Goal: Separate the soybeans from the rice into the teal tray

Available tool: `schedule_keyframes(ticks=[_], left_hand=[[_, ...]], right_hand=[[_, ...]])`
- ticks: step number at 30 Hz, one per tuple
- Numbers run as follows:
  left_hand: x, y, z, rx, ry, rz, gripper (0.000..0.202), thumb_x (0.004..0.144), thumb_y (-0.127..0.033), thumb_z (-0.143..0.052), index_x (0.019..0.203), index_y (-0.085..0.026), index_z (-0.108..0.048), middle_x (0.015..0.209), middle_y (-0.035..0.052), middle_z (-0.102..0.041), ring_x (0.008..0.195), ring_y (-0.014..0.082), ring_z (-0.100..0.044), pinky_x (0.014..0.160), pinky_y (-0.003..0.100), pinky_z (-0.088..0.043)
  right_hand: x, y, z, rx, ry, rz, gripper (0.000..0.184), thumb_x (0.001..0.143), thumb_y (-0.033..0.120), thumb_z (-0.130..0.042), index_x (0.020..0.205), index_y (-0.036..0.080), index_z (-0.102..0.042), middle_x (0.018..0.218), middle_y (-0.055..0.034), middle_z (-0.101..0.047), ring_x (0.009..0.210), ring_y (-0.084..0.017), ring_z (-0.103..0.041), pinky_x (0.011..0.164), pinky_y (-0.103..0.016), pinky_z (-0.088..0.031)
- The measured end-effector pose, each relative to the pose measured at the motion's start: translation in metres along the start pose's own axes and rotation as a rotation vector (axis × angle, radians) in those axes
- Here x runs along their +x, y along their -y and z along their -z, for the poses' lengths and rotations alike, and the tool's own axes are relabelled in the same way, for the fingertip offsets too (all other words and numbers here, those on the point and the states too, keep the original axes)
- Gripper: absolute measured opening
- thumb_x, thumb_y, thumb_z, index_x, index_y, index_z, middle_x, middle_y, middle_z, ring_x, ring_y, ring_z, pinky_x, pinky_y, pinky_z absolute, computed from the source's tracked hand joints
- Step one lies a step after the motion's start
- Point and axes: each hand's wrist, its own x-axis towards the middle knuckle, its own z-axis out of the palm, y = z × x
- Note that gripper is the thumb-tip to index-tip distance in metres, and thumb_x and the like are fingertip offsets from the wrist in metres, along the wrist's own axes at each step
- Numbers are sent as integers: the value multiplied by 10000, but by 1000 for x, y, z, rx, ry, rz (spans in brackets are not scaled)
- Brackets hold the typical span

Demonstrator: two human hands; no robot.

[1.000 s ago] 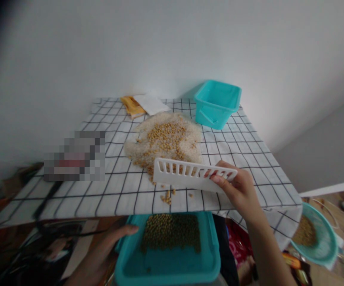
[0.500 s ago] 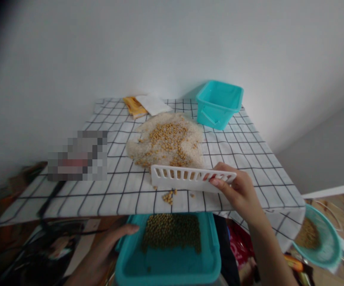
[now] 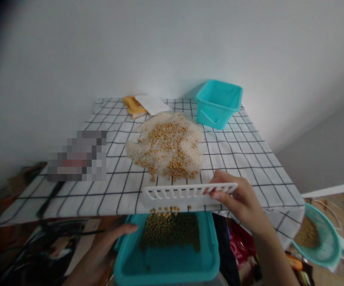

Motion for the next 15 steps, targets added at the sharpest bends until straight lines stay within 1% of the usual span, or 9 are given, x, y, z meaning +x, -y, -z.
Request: schedule_keyframes(ticks=[2, 5, 8, 10, 12, 13, 15], left_hand=[[0, 0, 0, -7, -1, 14, 129, 624, -360, -703, 534, -284, -650, 664, 1, -757, 706, 254, -719, 618, 312, -586], [2, 2, 1, 9, -4, 31, 98, 631, -359, -703, 580, -290, -655, 681, -2, -760, 705, 258, -715, 625, 321, -577], [5, 4, 1, 13, 2, 50, 117, 648, -362, -704, 572, -298, -642, 701, 8, -767, 733, 269, -718, 633, 327, -570], [6, 6, 2, -20, 11, 47, 121, 653, -360, -718, 574, -292, -655, 709, 10, -771, 753, 271, -720, 640, 326, -566], [7, 10, 4, -75, 32, 45, 79, 656, -351, -740, 644, -279, -710, 703, -2, -770, 727, 256, -712, 655, 327, -564], [7, 12, 4, -91, 40, 51, 87, 658, -351, -749, 690, -272, -735, 690, -9, -766, 699, 249, -703, 655, 331, -564], [8, 16, 6, -90, 44, 29, 136, 652, -346, -757, 760, -264, -766, 731, -10, -781, 697, 244, -703, 666, 337, -570]], right_hand=[[-3, -4, 2, 11, -45, -13, 221, 957, 383, -599, 887, 227, -738, 765, -19, -627, 668, -156, -565, 585, -291, -414], [-6, -12, 7, -17, -185, -50, 184, 927, 362, -647, 858, 232, -758, 750, -26, -660, 663, -175, -599, 587, -297, -451], [-10, -22, 12, -60, -328, -60, 126, 893, 341, -694, 871, 249, -778, 829, -37, -734, 761, -223, -674, 673, -326, -519], [-12, -28, 15, -77, -393, -54, 96, 876, 327, -715, 887, 261, -784, 877, -34, -761, 823, -243, -700, 725, -341, -538], [-14, -33, 19, -78, -435, -56, 109, 882, 331, -705, 900, 261, -787, 916, -39, -769, 866, -256, -706, 759, -360, -543], [-15, -35, 21, -72, -443, -60, 128, 891, 339, -691, 907, 256, -787, 932, -45, -769, 872, -260, -705, 763, -370, -543], [-16, -37, 24, -62, -457, -66, 159, 906, 352, -669, 923, 247, -788, 953, -56, -765, 864, -264, -700, 757, -383, -541]])
